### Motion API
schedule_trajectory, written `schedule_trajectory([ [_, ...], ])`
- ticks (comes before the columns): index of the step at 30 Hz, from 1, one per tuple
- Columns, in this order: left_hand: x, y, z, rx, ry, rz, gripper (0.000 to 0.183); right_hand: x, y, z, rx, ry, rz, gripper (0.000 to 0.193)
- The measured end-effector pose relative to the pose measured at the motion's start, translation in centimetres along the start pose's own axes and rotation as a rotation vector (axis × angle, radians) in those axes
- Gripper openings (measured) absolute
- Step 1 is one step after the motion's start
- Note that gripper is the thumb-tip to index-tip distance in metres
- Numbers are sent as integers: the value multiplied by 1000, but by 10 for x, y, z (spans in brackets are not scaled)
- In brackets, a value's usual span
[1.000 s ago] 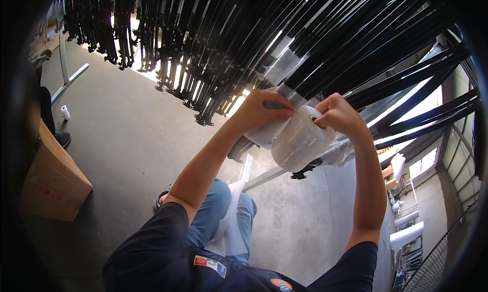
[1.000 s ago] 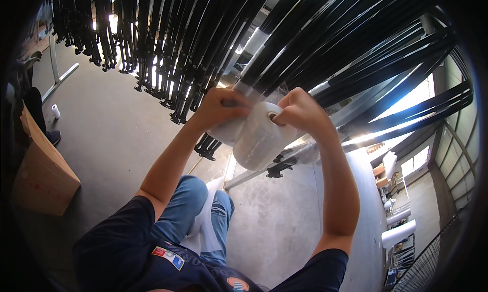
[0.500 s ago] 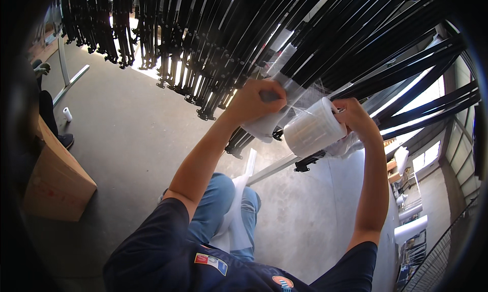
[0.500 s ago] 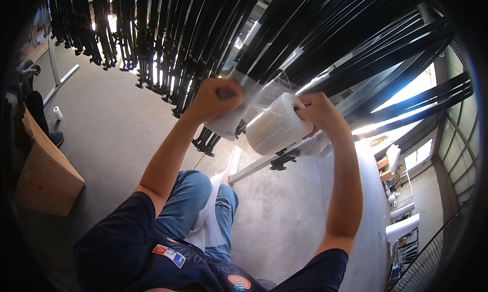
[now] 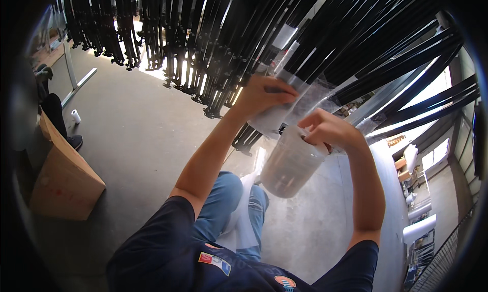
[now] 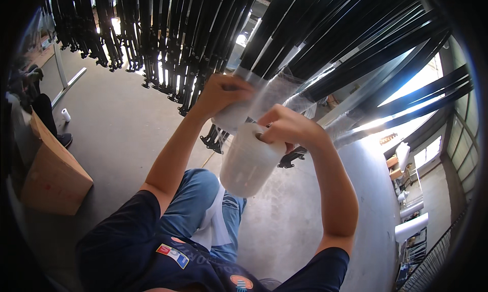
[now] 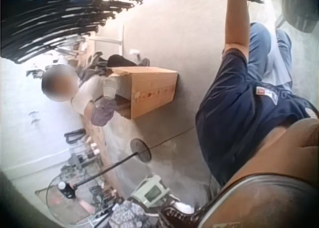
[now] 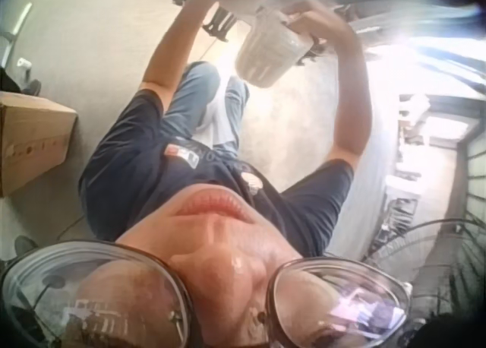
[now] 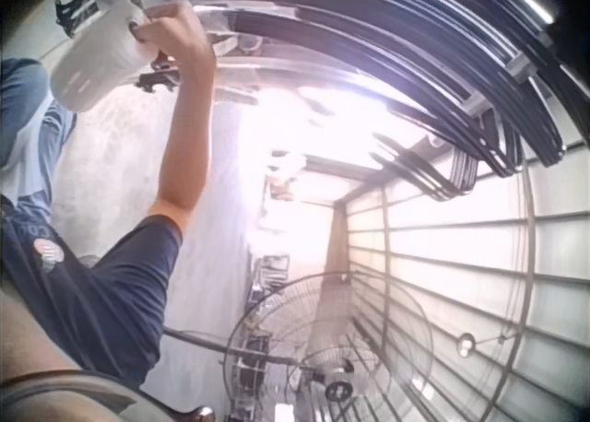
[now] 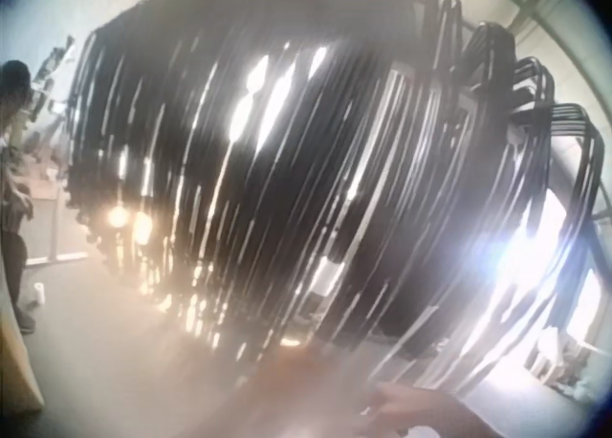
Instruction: The person wraps individual black metal rods hanging from a rack using plastic film from a roll.
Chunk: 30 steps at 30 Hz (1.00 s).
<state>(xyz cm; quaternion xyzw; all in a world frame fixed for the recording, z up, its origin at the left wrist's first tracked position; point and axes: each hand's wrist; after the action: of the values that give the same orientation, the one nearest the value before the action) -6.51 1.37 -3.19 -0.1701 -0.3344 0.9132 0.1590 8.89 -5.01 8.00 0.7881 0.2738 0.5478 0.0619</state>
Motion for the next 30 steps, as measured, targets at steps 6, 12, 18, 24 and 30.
schedule_trajectory([
  [6, 4, -5, -11, -68, 176, -134, 31, 13, -22, 9, -103, -80, 100, 30],
  [12, 16, -9, -7, -323, 69, -456, 56, 13, -28, 24, -92, -101, 155, 33],
  [18, 9, -12, -10, -125, -87, -417, 69, 16, -26, 42, -75, -152, 143, 30],
  [24, 11, -12, -14, -115, -78, -314, 59, 1, -2, 32, -186, -216, 454, 20],
  [30, 6, -9, -13, -108, -58, -279, 58, 24, 4, 27, -198, 37, 718, 16],
])
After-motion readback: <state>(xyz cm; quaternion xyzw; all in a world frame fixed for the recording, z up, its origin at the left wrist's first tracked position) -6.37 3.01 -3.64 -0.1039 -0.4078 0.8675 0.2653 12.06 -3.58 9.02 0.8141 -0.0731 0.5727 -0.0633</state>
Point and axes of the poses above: each hand's wrist, its own y-axis away from the middle knuckle, its own x-axis out of the back of the hand, z = x × y, and after that the axes turned 1 degree about -z, right-handed
